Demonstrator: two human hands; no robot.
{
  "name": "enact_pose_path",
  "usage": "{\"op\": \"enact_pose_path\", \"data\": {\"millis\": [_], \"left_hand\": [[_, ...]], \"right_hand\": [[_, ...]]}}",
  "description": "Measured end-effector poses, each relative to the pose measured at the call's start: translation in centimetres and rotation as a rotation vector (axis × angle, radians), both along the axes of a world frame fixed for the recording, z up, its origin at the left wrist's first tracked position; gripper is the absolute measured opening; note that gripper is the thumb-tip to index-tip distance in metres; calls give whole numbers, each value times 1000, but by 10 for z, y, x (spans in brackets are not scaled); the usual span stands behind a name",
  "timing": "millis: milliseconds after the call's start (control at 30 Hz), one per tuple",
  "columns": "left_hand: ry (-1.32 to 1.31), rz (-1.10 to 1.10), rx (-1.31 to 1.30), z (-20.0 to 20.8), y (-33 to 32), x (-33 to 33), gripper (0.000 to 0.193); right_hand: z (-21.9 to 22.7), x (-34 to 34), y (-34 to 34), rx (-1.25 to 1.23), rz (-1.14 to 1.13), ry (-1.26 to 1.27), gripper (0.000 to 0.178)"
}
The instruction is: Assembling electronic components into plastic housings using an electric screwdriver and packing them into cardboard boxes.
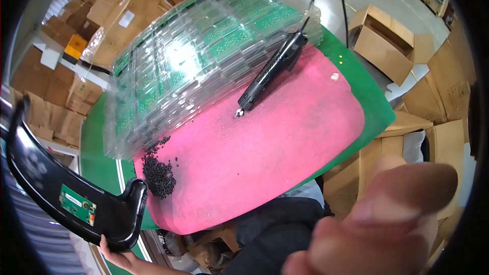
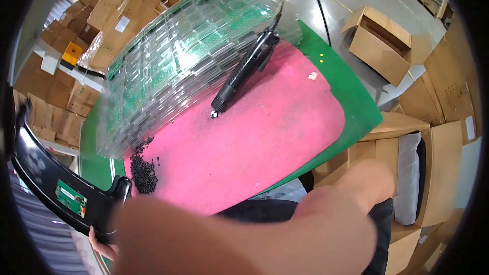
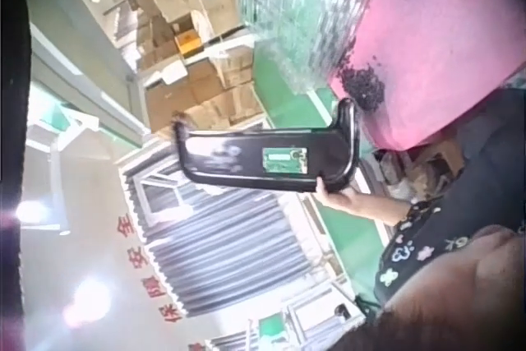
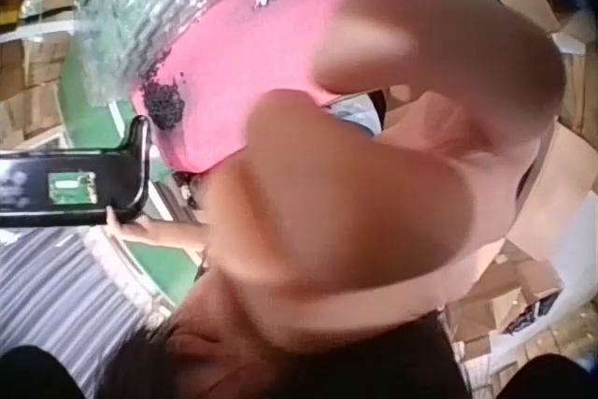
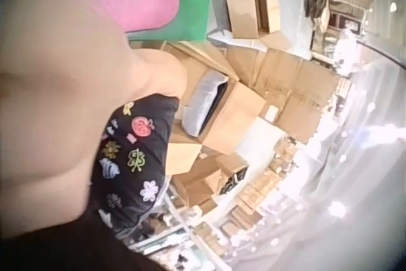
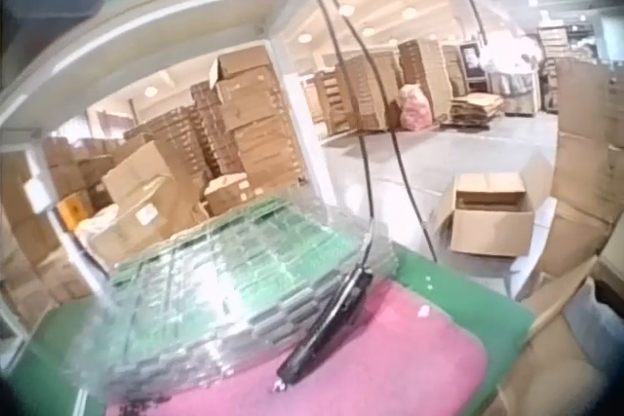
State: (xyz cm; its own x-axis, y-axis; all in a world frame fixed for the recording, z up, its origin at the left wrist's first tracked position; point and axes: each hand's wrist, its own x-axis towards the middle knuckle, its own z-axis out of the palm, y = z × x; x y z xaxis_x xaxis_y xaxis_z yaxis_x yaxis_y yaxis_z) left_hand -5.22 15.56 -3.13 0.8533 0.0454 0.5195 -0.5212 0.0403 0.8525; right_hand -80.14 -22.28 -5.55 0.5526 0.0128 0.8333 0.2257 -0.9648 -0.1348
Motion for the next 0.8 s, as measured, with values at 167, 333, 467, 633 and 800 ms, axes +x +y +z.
{"op": "enact_pose_path", "data": {"millis": [167, 333, 467, 633, 800], "left_hand": [[337, -92, -314, 62, -31, -28, 23], [373, -63, -559, -8, 59, 94, 28], [371, 47, -551, 19, -105, 8, 18], [446, -251, -420, 3, -248, -3, 17], [375, -415, -313, 14, -320, -20, 16]], "right_hand": [[28, 91, 22, 153, -155, 136, 17], [123, 276, -45, 70, -206, -79, 16], [21, 299, -95, -28, -348, -475, 9], [-91, 215, -119, 200, -847, -512, 20], [-226, 95, -118, 646, -1517, -176, 37]]}}
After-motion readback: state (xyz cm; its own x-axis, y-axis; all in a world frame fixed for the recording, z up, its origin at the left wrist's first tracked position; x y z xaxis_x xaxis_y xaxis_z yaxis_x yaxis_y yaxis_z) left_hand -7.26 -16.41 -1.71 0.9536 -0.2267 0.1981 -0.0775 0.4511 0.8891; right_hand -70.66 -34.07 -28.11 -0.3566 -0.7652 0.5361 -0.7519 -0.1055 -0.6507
